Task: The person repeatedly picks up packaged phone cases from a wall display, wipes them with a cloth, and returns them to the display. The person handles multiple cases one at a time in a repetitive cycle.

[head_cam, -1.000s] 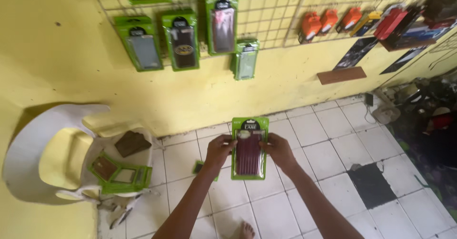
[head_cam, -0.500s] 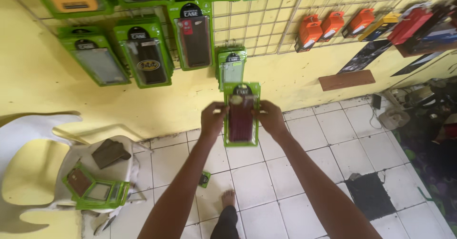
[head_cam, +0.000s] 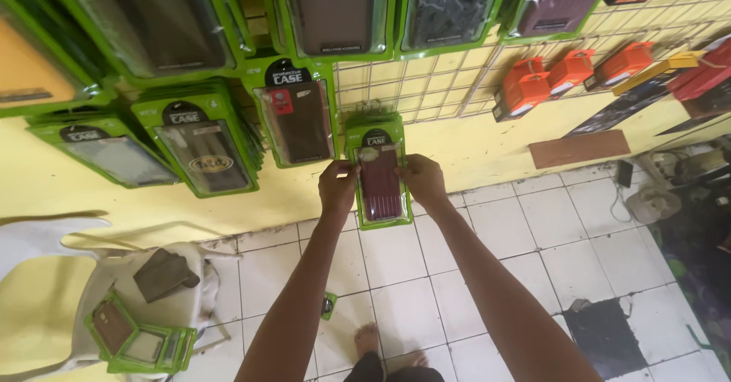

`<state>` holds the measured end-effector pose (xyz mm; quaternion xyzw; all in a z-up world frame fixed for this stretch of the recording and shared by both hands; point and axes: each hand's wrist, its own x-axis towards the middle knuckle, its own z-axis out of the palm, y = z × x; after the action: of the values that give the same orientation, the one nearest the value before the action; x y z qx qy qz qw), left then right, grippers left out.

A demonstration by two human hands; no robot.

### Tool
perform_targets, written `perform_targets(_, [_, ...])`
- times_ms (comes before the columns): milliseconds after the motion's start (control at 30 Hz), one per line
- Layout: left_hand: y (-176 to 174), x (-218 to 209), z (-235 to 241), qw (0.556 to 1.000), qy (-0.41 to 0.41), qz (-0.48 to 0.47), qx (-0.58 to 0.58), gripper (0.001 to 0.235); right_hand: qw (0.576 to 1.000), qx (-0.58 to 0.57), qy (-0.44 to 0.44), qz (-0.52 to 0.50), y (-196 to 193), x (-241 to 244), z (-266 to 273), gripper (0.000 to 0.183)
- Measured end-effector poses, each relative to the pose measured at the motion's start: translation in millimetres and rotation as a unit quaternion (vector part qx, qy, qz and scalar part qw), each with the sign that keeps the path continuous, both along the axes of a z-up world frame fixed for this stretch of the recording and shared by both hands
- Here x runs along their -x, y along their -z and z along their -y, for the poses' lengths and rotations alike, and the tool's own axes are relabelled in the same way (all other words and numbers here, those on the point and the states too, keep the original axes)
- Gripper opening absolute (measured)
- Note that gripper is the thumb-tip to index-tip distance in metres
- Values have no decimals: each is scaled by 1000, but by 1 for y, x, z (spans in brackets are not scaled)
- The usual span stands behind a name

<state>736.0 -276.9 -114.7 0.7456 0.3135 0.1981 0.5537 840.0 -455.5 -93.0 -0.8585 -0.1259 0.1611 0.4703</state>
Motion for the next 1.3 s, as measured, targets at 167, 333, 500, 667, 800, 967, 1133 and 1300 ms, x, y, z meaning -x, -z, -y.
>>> perform_targets(167, [25, -19, -5, 998, -18, -56, -7, 27, 999, -36, -6, -7, 19, -21, -7, 25])
perform_targets(333, [36, -25, -10, 996, -30, -78, -15, 29, 999, 4, -11, -48, 23, -25, -12, 23])
perform_targets(500, [48, -26, -17, 995, -19, -96, 14, 28, 997, 50, -10, -53, 35, -29, -17, 27])
perform_targets(667, [60, -26, -16, 999, -19, -46, 1, 27, 997, -32, -23, -62, 53, -34, -15, 32])
perform_targets(800, [65, -20, -18, 998, -35, -42, 29, 29, 998, -32, -31, -46, 62, -31, -11, 41])
perform_targets(967, [66, 1, -14, 999, -12, -13, 41, 24, 1000, -1, -9, -27, 63, -19, 4, 50])
perform_targets(1133, [57, 66, -3, 999, -15, -19, 47, 26, 996, 19, 10, -86, 61, 26, 36, 48])
perform_targets(1300, [41, 156, -10, 991, -63, -45, 110, 26, 995, -8, -44, -92, 62, 84, 60, 44])
